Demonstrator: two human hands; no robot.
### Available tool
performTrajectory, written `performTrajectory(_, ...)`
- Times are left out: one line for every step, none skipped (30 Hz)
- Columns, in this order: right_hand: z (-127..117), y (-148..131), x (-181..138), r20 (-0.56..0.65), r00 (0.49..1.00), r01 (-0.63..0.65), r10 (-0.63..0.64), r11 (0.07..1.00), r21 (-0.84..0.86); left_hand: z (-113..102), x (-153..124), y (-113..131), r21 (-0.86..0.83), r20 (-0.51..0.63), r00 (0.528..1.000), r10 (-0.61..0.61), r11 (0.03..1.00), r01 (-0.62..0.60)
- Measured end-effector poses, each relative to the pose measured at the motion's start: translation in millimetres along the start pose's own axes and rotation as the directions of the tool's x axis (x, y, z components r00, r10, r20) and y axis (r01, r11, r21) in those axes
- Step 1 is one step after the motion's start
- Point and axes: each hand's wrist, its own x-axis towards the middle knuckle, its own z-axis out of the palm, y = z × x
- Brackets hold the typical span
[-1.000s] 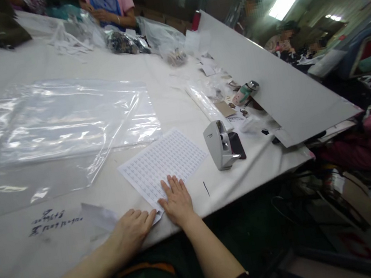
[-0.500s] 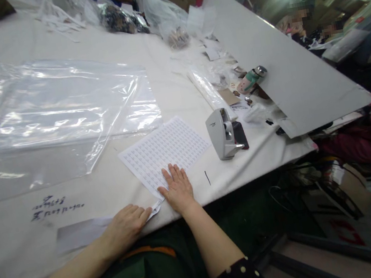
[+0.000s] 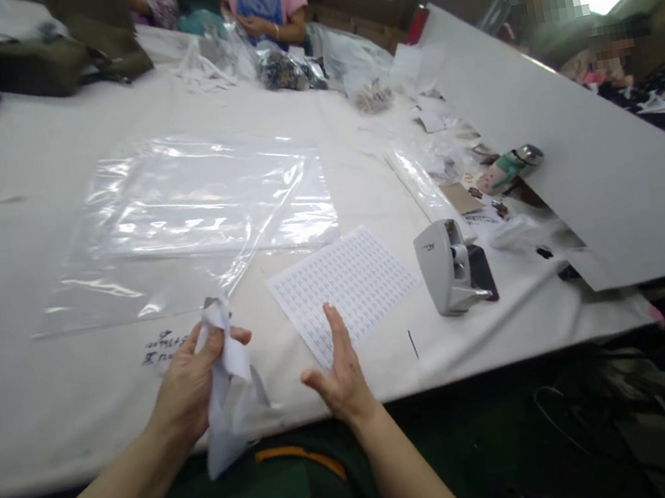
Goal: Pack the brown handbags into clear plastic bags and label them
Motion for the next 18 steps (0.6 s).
performTrajectory(6.9, -15.5, 3.2, 0.089, 0.996, -0.019, 0.009, 0.993, 0.114, 1.8, 2.5, 5.8, -0.139, -0.040, 0.999, -0.007, 0.990, 0.001)
performTrajectory(15.1, -30.1, 6.8, 0.182, 0.983, -0.055, 0.017, 0.976, 0.209, 3.1, 4.3, 10.4, -0.240, -0.054, 0.998, -0.010, 0.971, -0.004)
performTrajectory(24.1, -43.2, 10.6, 0.263, 0.965, -0.101, 0.024, 0.953, 0.286, 3.8, 5.3, 13.9, -0.303, -0.052, 0.999, -0.014, 0.953, -0.002)
performTrajectory(33.4, -54.1, 14.5, 0.316, 0.948, -0.151, 0.034, 0.923, 0.353, 3.9, 5.4, 16.7, -0.338, -0.043, 0.999, -0.023, 0.941, 0.007)
performTrajectory(42.6, -62.4, 18.2, 0.347, 0.937, -0.204, 0.052, 0.885, 0.418, 3.1, 4.9, 18.8, -0.347, -0.032, 0.999, -0.030, 0.938, 0.017)
performTrajectory(51.0, -68.2, 21.8, 0.355, 0.932, -0.256, 0.080, 0.837, 0.484, 1.6, 3.9, 20.5, -0.334, -0.024, 0.999, -0.023, 0.943, 0.014)
performTrajectory(58.4, -71.9, 25.2, 0.349, 0.929, -0.307, 0.121, 0.779, 0.547, -0.7, 2.9, 21.8, -0.299, -0.021, 1.000, -0.002, 0.954, -0.004)
performTrajectory(64.4, -74.1, 28.4, 0.344, 0.923, -0.359, 0.172, 0.709, 0.607, -3.8, 2.3, 22.6, -0.245, -0.016, 0.999, 0.029, 0.969, -0.032)
performTrajectory(69.0, -75.3, 31.4, 0.343, 0.911, -0.407, 0.228, 0.626, 0.665, -7.5, 2.3, 22.7, -0.178, -0.007, 0.998, 0.069, 0.982, -0.069)
performTrajectory(72.4, -76.2, 34.2, 0.349, 0.894, -0.447, 0.280, 0.538, 0.714, -11.8, 2.8, 22.1, -0.105, 0.011, 0.993, 0.115, 0.988, -0.114)
performTrajectory(74.8, -77.2, 37.0, 0.359, 0.876, -0.476, 0.321, 0.456, 0.752, -16.4, 3.6, 20.8, -0.032, 0.033, 0.987, 0.160, 0.987, -0.159)
performTrajectory(76.3, -78.5, 39.8, 0.362, 0.862, -0.489, 0.355, 0.391, 0.780, -21.5, 4.3, 18.8, 0.034, 0.045, 0.978, 0.206, 0.978, -0.207)
performTrajectory(77.1, -79.8, 42.6, 0.357, 0.855, -0.488, 0.377, 0.348, 0.801, -26.8, 4.5, 16.4, 0.093, 0.044, 0.966, 0.254, 0.962, -0.257)
performTrajectory(77.1, -81.0, 45.5, 0.340, 0.856, -0.475, 0.390, 0.330, 0.816, -32.4, 3.5, 13.9, 0.152, 0.034, 0.952, 0.305, 0.940, -0.307)
performTrajectory(76.4, -81.7, 48.5, 0.315, 0.862, -0.456, 0.398, 0.335, 0.824, -38.3, 0.7, 11.6, 0.211, 0.015, 0.935, 0.356, 0.912, -0.351)
performTrajectory(74.7, -81.5, 51.7, 0.297, 0.867, -0.445, 0.401, 0.352, 0.824, -44.7, -4.0, 9.7, 0.270, -0.003, 0.916, 0.401, 0.882, -0.385)
performTrajectory(71.9, -80.3, 55.1, 0.281, 0.871, -0.438, 0.403, 0.377, 0.816, -51.4, -10.8, 8.3, 0.324, -0.015, 0.897, 0.443, 0.850, -0.415)
performTrajectory(67.9, -78.3, 59.0, 0.263, 0.876, -0.432, 0.405, 0.415, 0.801, -58.5, -19.3, 7.5, 0.377, -0.009, 0.879, 0.476, 0.816, -0.438)
